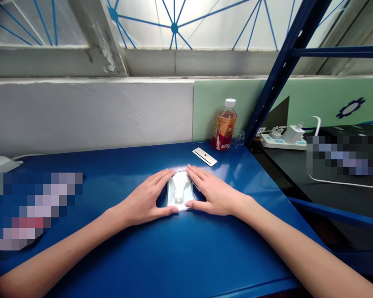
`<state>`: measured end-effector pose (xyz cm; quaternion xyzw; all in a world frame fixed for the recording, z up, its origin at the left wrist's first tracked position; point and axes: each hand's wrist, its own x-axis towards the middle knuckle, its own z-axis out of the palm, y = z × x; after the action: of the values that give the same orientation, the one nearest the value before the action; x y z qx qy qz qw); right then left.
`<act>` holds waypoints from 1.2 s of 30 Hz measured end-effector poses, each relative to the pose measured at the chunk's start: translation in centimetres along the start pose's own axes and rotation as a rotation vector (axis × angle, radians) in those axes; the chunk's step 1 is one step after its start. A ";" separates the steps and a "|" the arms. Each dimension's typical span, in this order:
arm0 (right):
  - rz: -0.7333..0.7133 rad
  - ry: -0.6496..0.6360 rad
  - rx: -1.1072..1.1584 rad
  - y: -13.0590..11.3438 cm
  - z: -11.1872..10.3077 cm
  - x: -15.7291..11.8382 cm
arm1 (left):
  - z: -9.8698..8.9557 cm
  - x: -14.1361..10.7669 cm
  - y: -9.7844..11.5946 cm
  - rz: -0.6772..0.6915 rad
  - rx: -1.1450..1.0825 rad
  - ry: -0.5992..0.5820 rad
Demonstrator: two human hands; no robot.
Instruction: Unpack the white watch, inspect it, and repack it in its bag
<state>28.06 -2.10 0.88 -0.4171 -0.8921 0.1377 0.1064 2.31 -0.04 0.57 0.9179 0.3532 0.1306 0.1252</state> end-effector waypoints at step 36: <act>-0.040 0.156 0.110 1.3 -0.3 0.2 | -0.8 -0.1 -2.2 0.107 0.004 0.049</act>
<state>28.92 -1.07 0.74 -0.4023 -0.8803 0.1514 0.2009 0.56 1.60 0.61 0.9323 0.3070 0.1586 0.1074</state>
